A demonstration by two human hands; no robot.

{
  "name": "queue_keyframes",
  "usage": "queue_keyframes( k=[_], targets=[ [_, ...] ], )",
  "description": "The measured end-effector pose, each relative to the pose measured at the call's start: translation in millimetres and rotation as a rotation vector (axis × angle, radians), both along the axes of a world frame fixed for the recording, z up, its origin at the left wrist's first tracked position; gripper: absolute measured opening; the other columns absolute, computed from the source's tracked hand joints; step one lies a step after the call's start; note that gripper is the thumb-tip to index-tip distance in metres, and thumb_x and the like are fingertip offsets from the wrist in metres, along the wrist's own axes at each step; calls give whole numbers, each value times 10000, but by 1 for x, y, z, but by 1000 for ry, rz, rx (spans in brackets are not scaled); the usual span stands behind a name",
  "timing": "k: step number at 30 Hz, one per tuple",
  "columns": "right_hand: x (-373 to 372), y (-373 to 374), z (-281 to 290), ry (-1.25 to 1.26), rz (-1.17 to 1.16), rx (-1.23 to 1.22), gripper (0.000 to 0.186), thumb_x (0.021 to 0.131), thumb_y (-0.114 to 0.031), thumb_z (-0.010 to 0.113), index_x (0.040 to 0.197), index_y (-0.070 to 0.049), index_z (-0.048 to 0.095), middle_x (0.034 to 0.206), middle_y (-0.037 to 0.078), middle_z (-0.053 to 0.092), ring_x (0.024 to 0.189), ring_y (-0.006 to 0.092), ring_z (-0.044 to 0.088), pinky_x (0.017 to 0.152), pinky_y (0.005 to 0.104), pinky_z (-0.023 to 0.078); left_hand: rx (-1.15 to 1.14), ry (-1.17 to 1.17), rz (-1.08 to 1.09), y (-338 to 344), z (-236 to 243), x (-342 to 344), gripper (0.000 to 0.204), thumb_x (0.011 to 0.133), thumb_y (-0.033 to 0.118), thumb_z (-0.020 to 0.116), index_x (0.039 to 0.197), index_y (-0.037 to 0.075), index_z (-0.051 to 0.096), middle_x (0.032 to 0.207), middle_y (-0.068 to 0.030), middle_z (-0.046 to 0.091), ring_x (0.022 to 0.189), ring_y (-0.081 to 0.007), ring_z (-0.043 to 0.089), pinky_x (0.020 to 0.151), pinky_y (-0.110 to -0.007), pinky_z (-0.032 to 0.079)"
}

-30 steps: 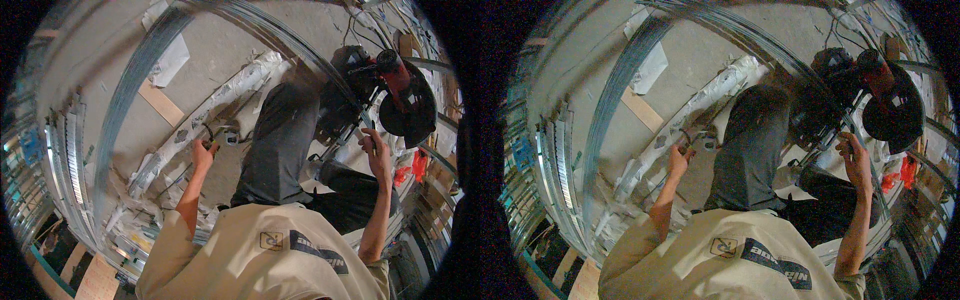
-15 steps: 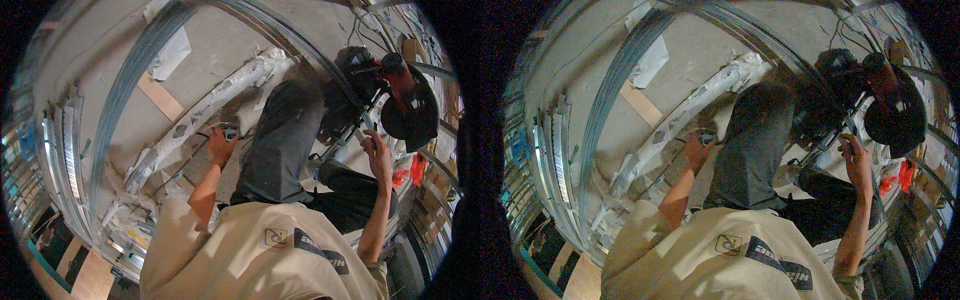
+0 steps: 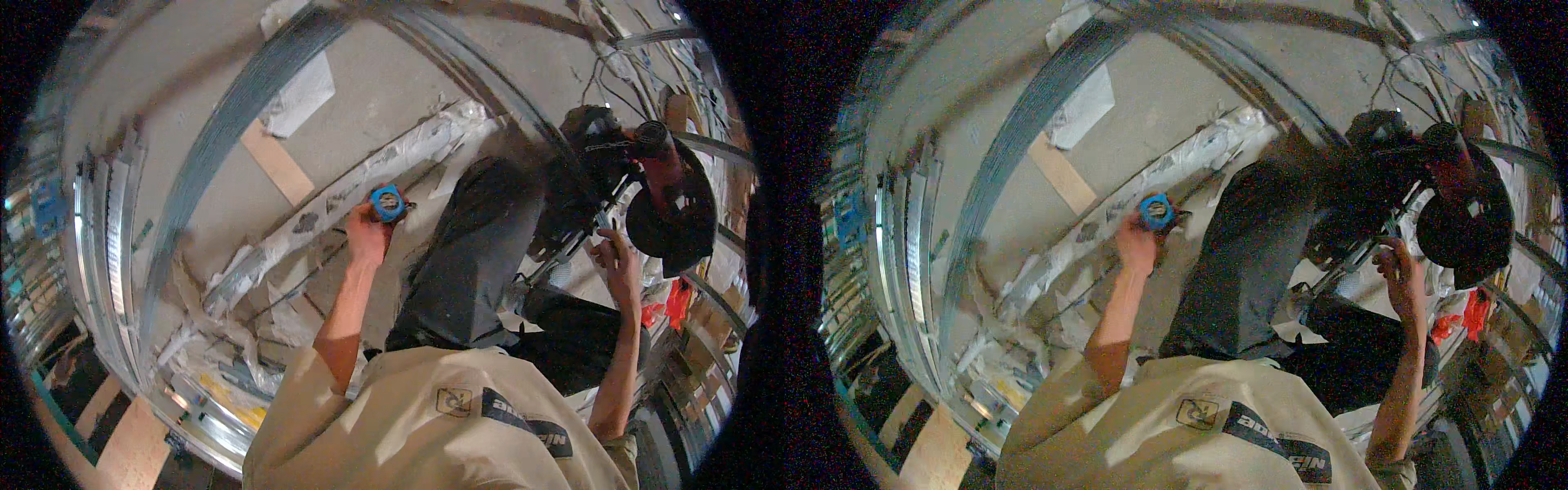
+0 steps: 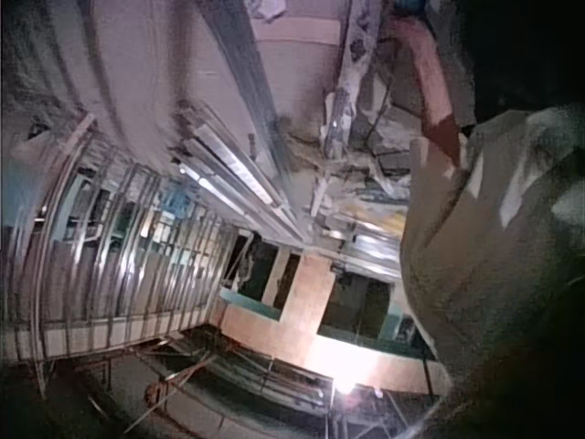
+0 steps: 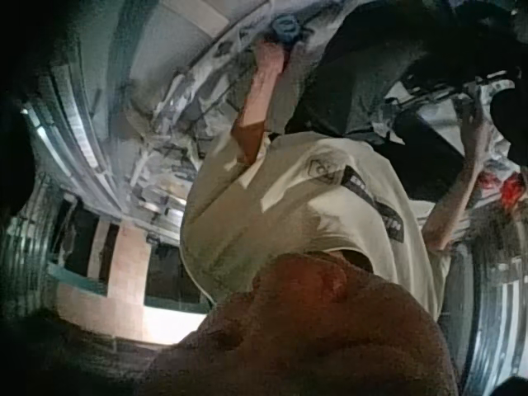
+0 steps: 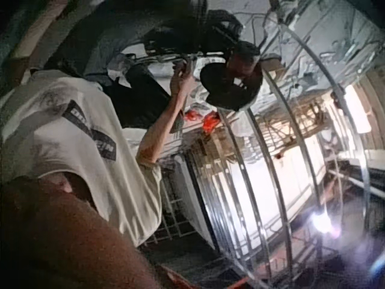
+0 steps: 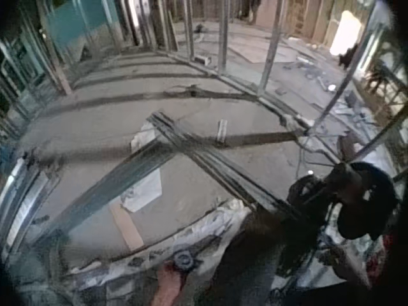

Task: The person measures and cuts multiple metal rods using a chop saw. They use a tape measure to mark lengths, position the rods under the saw blade, and cut them, producing sparks. The cut pieces are placed aside on the floor.

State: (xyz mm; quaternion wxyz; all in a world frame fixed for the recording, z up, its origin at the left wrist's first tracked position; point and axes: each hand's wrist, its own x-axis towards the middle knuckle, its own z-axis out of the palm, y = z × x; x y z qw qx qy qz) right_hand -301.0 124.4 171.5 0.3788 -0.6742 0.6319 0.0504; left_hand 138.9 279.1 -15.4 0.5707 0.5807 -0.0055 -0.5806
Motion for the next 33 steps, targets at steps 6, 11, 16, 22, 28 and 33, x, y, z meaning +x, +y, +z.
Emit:
queue_keyframes(
  k=[6, 11, 16, 22, 28, 33],
  targets=[
    [40, -13, 12, -206, -88, -12, 241, 1069, -104, 480, 1269, -24, 589, 869, 66, 704, 749, 120, 584, 718, 291, 510, -453, 523, 73, -99, 88, 8, 453, 1081, 354, 357, 1334, 25, 539, 1260, -216, 618, 1064, -352, 636, 899, -443, 549],
    [74, -22, 28, -350, -92, -55, 248, 1051, -53, 475, 1271, -19, 584, 901, 80, 719, 799, 138, 625, 736, 295, 521, -468, 621, 19, -137, 131, -19, 466, 1075, 358, 373, 1365, 27, 524, 1278, -230, 607, 1099, -369, 621, 938, -474, 530],
    [117, -16, 25, -515, -170, -188, 249, 968, -71, 633, 1206, -4, 609, 1049, 116, 730, 992, 195, 680, 895, 338, 520, -366, 670, -64, -150, 148, -60, 458, 1050, 343, 397, 1378, 48, 521, 1279, -220, 619, 1109, -368, 639, 987, -474, 512],
    [160, 0, 11, -792, -333, -162, 500, 925, -260, 742, 1322, -31, 542, 1141, 126, 716, 1043, 240, 686, 934, 373, 537, -253, 448, -151, -155, 168, -114, 459, 1054, 295, 413, 1431, 46, 498, 1324, -192, 616, 1175, -317, 627, 1031, -446, 503],
    [144, 5, 2, -1092, -885, 307, 531, 997, -379, 645, 1371, -46, 468, 1102, 61, 653, 932, 108, 608, 747, 260, 518, -381, -24, -541, -139, 182, -143, 557, 1036, 347, 496, 1490, 28, 454, 1444, -123, 543, 1324, -249, 517, 1125, -381, 391],
    [124, 5, 5, -848, -503, 43, 514, 1006, -441, 609, 1347, -75, 493, 1042, 63, 632, 811, 143, 589, 722, 278, 504, -235, -185, -603, -145, 173, -125, 420, 1016, 205, 613, 1378, 2, 544, 1233, -74, 632, 1091, -92, 582, 965, -243, 451]
  ],
)
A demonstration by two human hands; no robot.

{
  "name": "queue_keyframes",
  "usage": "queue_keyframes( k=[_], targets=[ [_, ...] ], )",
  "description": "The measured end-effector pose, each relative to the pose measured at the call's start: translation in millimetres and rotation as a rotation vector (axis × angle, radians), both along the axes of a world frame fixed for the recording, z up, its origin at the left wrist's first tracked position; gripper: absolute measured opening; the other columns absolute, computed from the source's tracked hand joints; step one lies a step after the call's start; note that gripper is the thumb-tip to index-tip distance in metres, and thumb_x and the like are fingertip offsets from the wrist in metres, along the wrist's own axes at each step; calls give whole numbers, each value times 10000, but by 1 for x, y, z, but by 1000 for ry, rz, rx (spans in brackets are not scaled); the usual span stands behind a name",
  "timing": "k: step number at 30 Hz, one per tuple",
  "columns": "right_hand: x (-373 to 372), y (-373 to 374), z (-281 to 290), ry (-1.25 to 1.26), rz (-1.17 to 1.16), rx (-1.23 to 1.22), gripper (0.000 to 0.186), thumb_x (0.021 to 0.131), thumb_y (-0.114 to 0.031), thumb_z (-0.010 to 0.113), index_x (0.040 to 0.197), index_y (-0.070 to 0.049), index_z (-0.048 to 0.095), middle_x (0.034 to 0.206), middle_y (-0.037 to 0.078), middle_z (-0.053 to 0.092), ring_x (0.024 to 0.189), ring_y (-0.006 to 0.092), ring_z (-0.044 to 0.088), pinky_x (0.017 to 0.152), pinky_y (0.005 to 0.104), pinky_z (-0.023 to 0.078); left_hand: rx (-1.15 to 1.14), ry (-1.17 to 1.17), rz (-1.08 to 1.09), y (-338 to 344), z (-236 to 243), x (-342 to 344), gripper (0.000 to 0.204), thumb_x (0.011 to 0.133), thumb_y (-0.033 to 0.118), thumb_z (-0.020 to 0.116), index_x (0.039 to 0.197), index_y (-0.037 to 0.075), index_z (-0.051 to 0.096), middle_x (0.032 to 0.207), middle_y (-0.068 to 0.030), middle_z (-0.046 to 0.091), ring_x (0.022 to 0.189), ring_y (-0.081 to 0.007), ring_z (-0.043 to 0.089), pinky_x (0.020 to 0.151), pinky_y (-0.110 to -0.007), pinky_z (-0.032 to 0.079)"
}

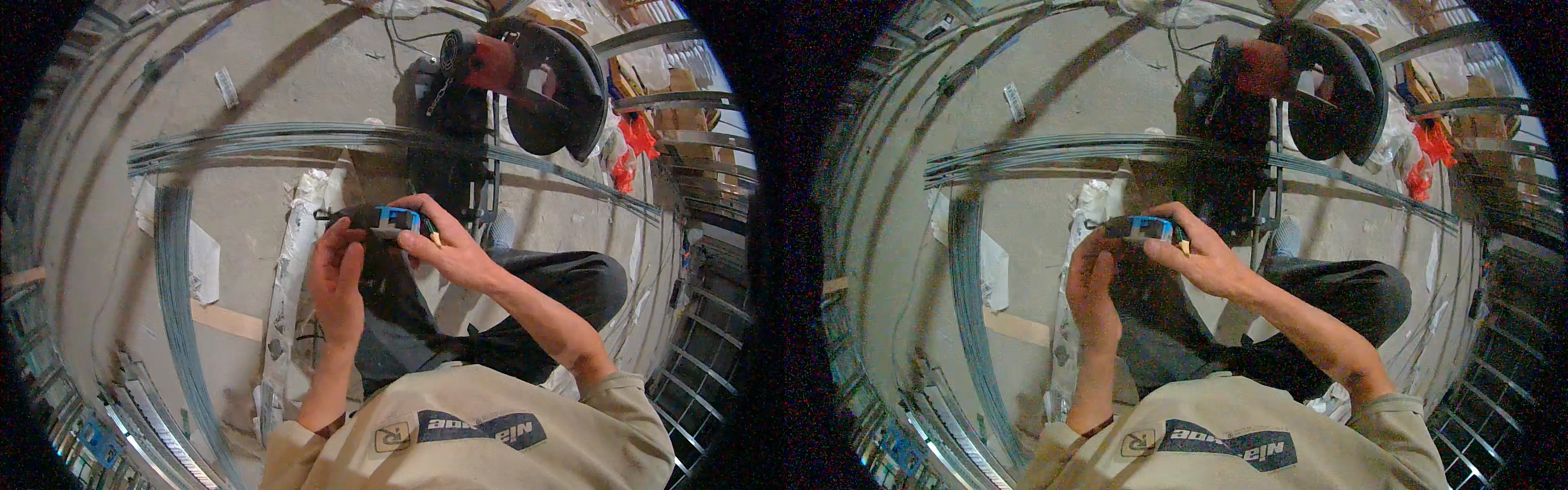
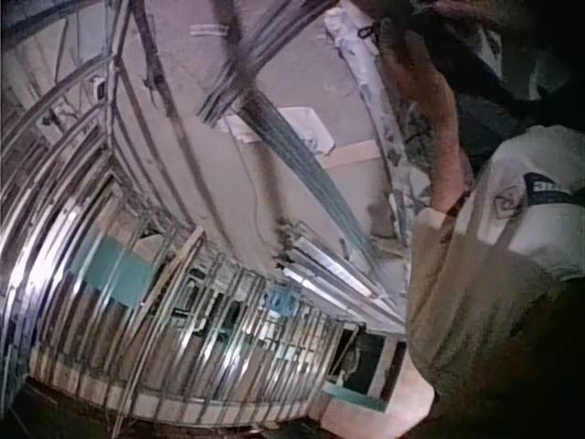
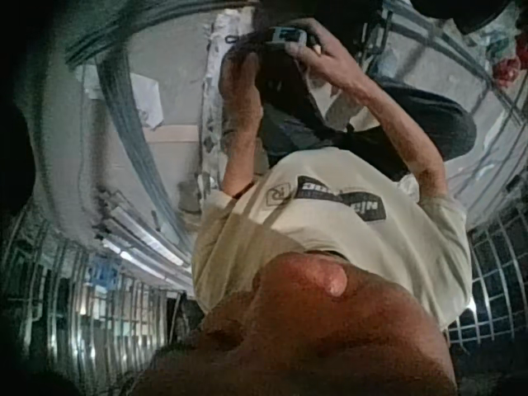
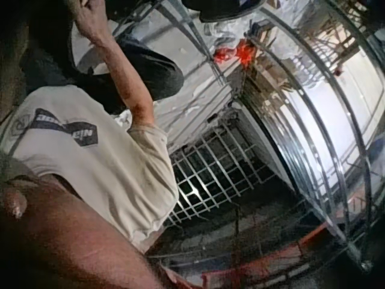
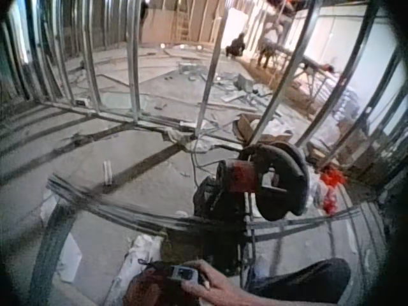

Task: The person measures and cuts multiple metal rods using a chop saw. They use a tape measure to mark lengths, position the rods under the saw blade, and cut them, producing sparks. The cut pieces are placed aside on the floor.

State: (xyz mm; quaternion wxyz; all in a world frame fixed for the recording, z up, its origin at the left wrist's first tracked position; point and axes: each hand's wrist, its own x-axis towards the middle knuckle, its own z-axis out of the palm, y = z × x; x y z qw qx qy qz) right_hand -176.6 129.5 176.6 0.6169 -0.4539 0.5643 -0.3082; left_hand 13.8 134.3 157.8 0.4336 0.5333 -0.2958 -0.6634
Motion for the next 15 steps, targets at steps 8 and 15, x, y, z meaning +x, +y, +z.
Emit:
queue_keyframes(
  k=[8, 15],
  targets=[
    [-10, -4, 16, 153, 262, 2, 529, 880, -413, 720, 1259, -71, 583, 1052, 87, 631, 898, 168, 602, 766, 290, 494, 139, -169, -267, 7, -1, 19, 261, 868, 118, 776, 1076, 18, 655, 895, -44, 683, 770, -120, 635, 717, -264, 528],
    [-60, -9, 18, 433, 521, 306, 529, 807, -413, 703, 1169, -30, 653, 957, 187, 706, 895, 293, 680, 822, 423, 529, 352, 259, -45, 14, 10, 75, 207, 962, 254, 581, 968, 47, 562, 768, -42, 560, 648, -154, 539, 603, -307, 460]
  ],
)
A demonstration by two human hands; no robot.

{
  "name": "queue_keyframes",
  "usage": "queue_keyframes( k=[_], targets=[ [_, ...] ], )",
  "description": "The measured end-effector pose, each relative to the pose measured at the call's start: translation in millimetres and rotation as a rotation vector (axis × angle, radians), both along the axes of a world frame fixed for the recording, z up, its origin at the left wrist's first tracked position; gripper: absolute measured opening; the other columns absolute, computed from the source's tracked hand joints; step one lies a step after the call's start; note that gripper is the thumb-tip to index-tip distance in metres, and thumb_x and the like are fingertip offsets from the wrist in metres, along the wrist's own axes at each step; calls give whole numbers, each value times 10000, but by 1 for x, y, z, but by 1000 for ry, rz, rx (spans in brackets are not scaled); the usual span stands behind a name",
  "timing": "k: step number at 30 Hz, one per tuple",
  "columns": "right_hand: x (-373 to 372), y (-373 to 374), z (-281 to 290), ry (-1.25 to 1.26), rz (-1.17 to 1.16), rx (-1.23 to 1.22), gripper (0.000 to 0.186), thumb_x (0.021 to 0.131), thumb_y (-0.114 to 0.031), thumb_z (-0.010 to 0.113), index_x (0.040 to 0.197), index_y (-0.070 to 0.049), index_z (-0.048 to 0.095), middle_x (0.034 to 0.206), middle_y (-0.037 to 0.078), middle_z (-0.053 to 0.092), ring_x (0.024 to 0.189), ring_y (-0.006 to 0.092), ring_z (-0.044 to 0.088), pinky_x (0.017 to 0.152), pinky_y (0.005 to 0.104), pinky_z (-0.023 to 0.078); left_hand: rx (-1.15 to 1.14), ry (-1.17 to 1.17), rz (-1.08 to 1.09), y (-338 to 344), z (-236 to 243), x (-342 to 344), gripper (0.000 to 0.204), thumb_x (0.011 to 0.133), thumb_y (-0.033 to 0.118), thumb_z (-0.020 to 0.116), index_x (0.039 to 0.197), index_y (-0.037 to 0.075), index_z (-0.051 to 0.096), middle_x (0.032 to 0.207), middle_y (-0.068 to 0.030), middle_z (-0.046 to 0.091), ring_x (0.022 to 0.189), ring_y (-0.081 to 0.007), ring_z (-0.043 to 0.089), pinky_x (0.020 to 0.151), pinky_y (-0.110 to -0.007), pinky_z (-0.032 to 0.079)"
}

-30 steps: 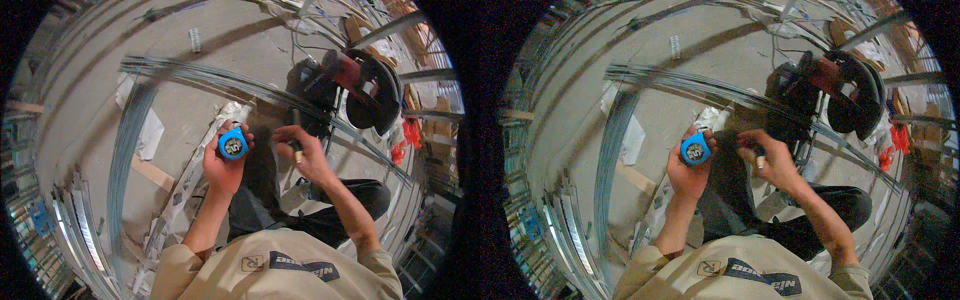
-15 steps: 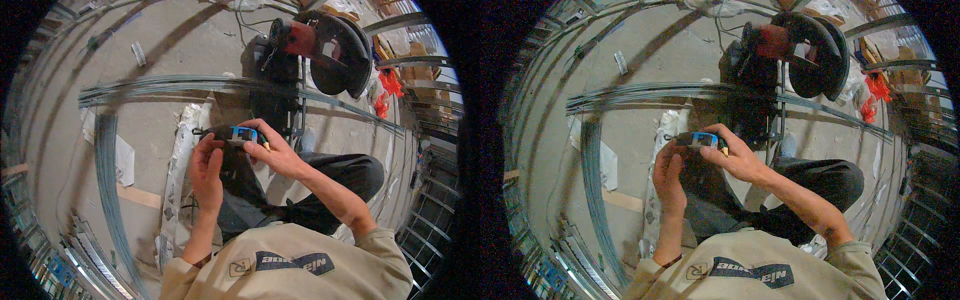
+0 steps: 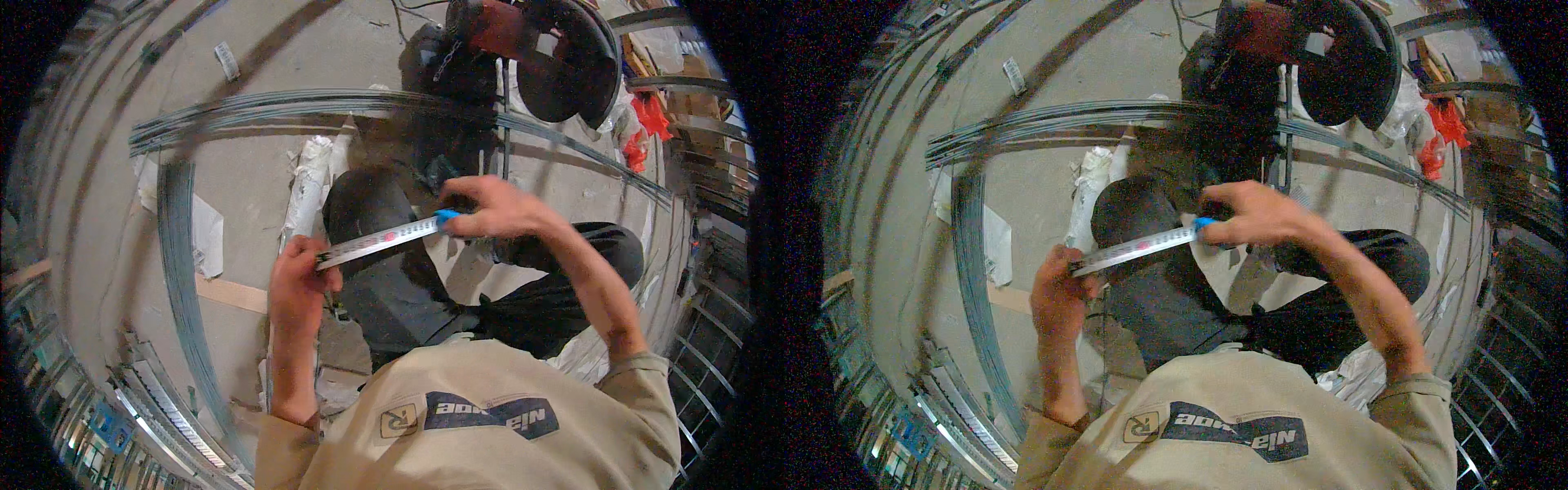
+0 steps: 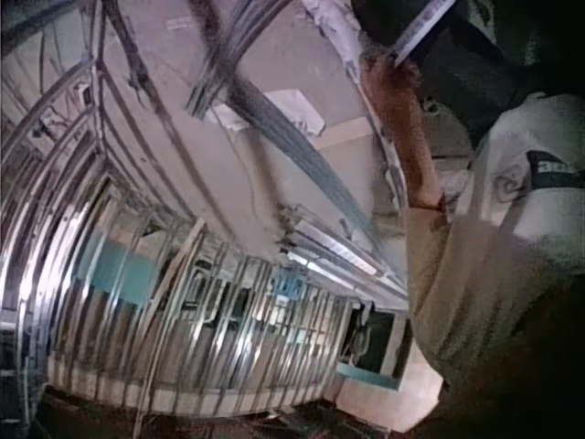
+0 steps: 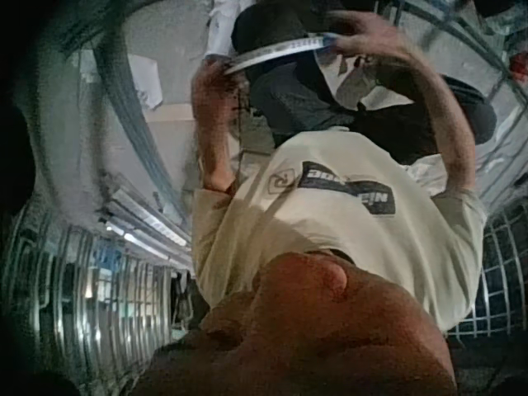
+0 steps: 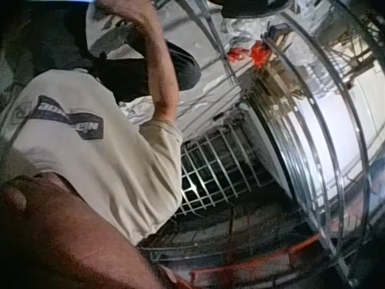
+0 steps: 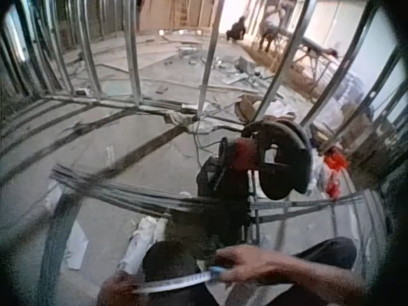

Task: The person measures and cuts multiple metal rods using a chop saw. They use a tape measure to mark lengths, position the rods under the saw blade, and cut them, producing sparks. The cut pieces are placed aside on the floor.

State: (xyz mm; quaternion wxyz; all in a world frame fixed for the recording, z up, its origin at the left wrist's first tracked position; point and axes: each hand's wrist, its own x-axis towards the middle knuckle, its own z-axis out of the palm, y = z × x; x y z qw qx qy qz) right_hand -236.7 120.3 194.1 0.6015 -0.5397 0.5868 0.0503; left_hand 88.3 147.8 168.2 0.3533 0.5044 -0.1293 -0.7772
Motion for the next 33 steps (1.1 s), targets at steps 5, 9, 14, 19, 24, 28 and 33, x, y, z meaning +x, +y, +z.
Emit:
queue_keyframes(
  k=[5, 9, 14, 19, 24, 28, 33],
  targets=[
    [-40, -1, -11, 12, -109, 140, 346, 844, -271, 646, 1030, 12, 719, 924, 94, 700, 815, 200, 667, 761, 358, 547, -18, 95, 128, 5, 5, 37, 232, 974, 296, 551, 944, 66, 543, 797, -51, 557, 654, -152, 526, 569, -316, 450],
    [-19, 26, -53, -204, 10, 45, 301, 906, -282, 644, 950, 6, 723, 817, 59, 705, 742, 159, 655, 707, 327, 535, -16, 82, 139, 6, 1, 38, 119, 891, 156, 576, 913, 51, 525, 827, -66, 560, 632, -173, 565, 528, -327, 491],
    [4, 37, -94, -212, -430, -75, 315, 934, -334, 660, 1027, -38, 718, 946, 49, 709, 884, 146, 632, 832, 347, 522, -171, -141, -31, 7, 18, 36, 80, 845, 27, 583, 850, 38, 504, 805, -76, 541, 583, -167, 559, 485, -321, 519],
    [13, 45, -89, -74, -17, -337, 569, 823, -545, 754, 1097, -57, 650, 1007, 223, 647, 1035, 368, 598, 914, 439, 486, -189, -227, 9, -3, 30, 40, 115, 859, 103, 595, 842, 35, 504, 811, -76, 545, 568, -161, 563, 482, -310, 522],
    [31, 45, -78, -35, -15, -324, 496, 814, -407, 719, 1124, -28, 639, 945, 208, 616, 897, 329, 621, 785, 433, 513, -269, -142, 9, -4, 29, 48, 156, 871, 153, 613, 887, 41, 505, 800, -67, 529, 639, -168, 581, 552, -339, 540],
    [-5, 14, -49, 111, 235, 31, 508, 805, -435, 699, 1076, -5, 700, 986, 236, 715, 934, 338, 690, 820, 443, 526, -364, -112, 123, -13, 15, 99, 164, 884, 149, 622, 956, 38, 525, 844, -80, 565, 764, -195, 617, 673, -354, 546],
    [-109, -27, 6, 212, 102, 228, 507, 807, -464, 771, 1077, -36, 735, 885, 89, 696, 804, 191, 652, 677, 355, 538, -186, -229, 414, -66, -31, 252, 112, 926, 118, 658, 974, 18, 638, 1039, -121, 674, 898, -225, 651, 801, -328, 529]
  ],
)
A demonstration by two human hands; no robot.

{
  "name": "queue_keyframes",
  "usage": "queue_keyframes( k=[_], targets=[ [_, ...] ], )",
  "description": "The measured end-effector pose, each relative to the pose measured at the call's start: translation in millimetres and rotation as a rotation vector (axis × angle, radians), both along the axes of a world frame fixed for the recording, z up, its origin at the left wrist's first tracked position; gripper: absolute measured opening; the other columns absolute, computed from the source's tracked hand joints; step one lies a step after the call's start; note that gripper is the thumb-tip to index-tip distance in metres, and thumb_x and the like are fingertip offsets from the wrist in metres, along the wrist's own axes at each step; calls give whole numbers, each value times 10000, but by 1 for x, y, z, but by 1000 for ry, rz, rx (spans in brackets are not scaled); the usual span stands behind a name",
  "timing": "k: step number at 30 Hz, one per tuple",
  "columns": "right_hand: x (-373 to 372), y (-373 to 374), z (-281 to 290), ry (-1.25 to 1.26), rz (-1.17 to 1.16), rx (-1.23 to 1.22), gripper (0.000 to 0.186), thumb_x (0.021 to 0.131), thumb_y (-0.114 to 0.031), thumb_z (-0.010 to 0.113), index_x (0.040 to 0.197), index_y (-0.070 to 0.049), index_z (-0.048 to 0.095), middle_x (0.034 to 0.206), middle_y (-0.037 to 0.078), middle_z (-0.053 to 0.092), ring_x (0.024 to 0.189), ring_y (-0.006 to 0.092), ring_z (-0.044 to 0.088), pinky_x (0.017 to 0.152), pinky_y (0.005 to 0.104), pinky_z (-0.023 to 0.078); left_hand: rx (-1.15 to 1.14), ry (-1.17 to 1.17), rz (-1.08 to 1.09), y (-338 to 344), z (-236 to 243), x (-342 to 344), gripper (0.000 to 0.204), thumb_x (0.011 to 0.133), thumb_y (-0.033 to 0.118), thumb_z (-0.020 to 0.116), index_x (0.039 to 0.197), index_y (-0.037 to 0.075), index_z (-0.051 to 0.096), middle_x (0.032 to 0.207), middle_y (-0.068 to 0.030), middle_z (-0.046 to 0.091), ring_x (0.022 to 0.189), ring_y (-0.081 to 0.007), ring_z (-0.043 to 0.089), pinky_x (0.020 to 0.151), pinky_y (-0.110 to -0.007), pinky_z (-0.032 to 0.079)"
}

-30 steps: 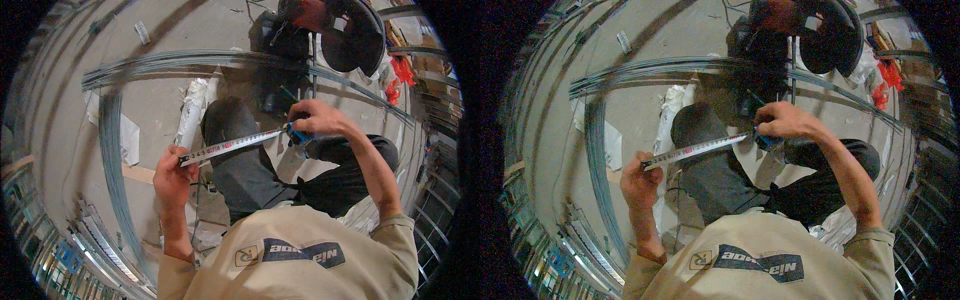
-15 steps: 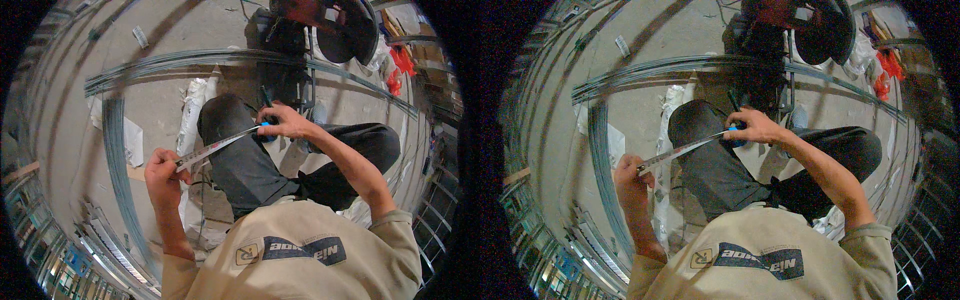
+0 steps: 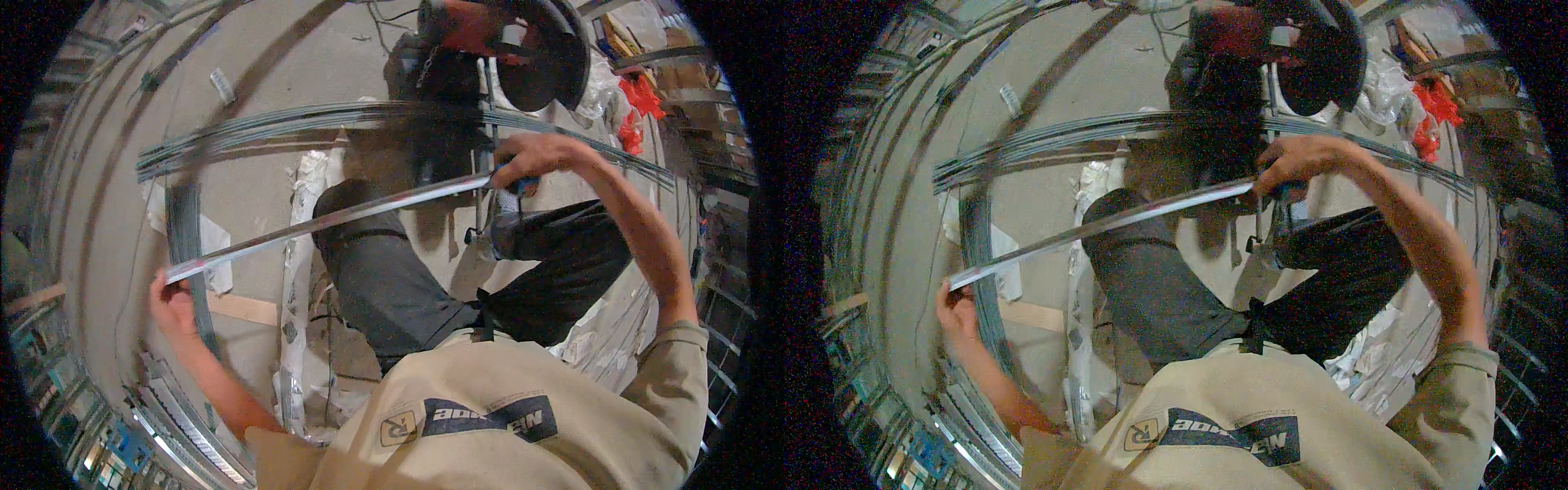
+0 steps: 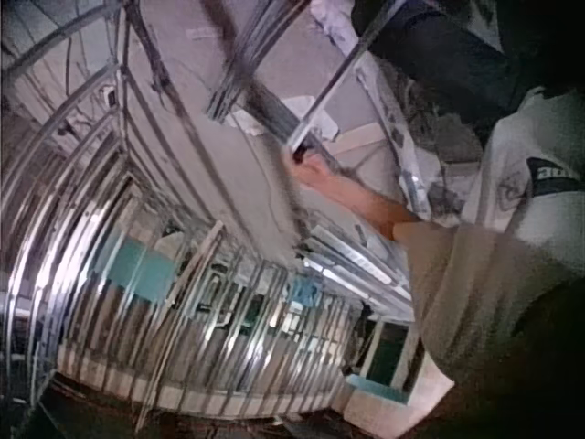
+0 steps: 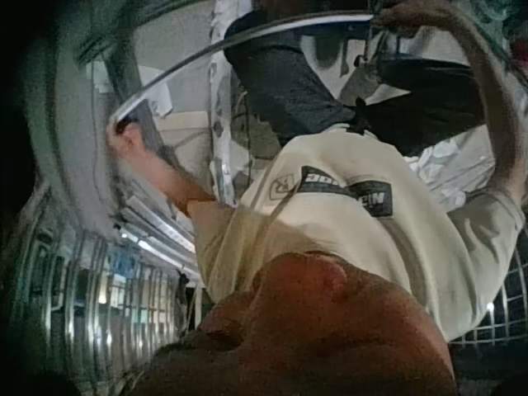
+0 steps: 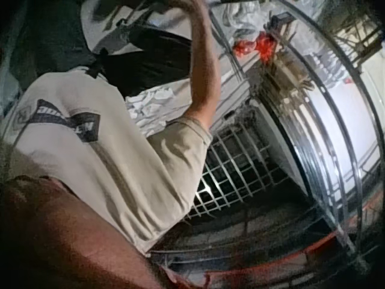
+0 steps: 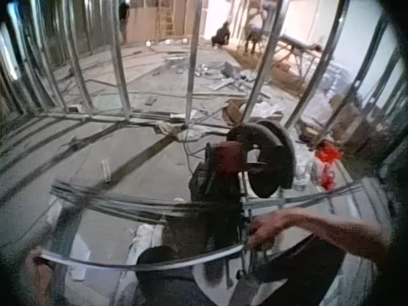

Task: The person measures and cuts multiple metal rods using a chop saw. They use a tape measure to mark lengths, position the rods under the saw blade, and cut them, producing sparks. The cut pieces are placed aside on the floor.

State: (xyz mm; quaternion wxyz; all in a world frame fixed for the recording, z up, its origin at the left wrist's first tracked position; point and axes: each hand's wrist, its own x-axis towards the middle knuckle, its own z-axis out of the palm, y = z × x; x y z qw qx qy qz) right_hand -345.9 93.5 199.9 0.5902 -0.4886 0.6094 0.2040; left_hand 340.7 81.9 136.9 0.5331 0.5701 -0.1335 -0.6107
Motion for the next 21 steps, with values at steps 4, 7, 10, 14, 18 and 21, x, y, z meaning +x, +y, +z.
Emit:
queue_keyframes(
  k=[4, 7, 10, 14, 18, 21],
  targets=[
    [-52, 10, 8, 53, 163, -194, 465, 887, -481, 697, 1035, -45, 755, 815, 79, 666, 768, 182, 612, 681, 363, 495, -27, 32, 215, -33, -56, 81, 155, 936, 145, 674, 1030, 23, 657, 1011, -104, 695, 877, -208, 658, 784, -314, 548],
    [-53, 24, -6, -63, 181, -252, 505, 905, -497, 668, 990, -7, 759, 769, 82, 646, 738, 172, 597, 676, 364, 477, -26, 97, 83, -34, -83, 63, 183, 958, 168, 660, 1081, 32, 665, 996, -97, 699, 872, -188, 654, 769, -305, 538],
    [-41, 23, -13, -218, 120, -40, 521, 910, -510, 660, 1012, -10, 767, 799, 88, 681, 748, 181, 619, 685, 355, 480, -12, 38, 15, -36, -96, -18, 249, 998, 208, 620, 1190, 57, 663, 1029, -71, 683, 913, -154, 633, 789, -290, 511],
    [-21, 16, -7, -54, -49, 85, 521, 906, -518, 668, 1035, -26, 781, 824, 89, 704, 740, 165, 618, 697, 362, 489, 5, -5, -150, -32, -70, -117, 323, 1035, 281, 573, 1256, 58, 647, 1070, -62, 679, 947, -141, 631, 809, -288, 506],
    [-13, 16, -2, -137, -126, 106, 576, 894, -533, 680, 1065, 10, 770, 867, 76, 716, 762, 172, 630, 717, 365, 494, 32, -15, -325, -24, -56, -179, 421, 1060, 386, 508, 1288, 50, 620, 1080, -82, 699, 951, -179, 649, 811, -319, 510],
    [-9, 16, -13, -137, -174, 212, 559, 887, -503, 708, 1036, 32, 767, 890, 62, 730, 751, 150, 634, 704, 326, 499, 48, 32, -402, -17, -49, -203, 498, 1063, 476, 455, 1313, 77, 617, 1135, -101, 709, 966, -223, 665, 833, -357, 516]
  ],
)
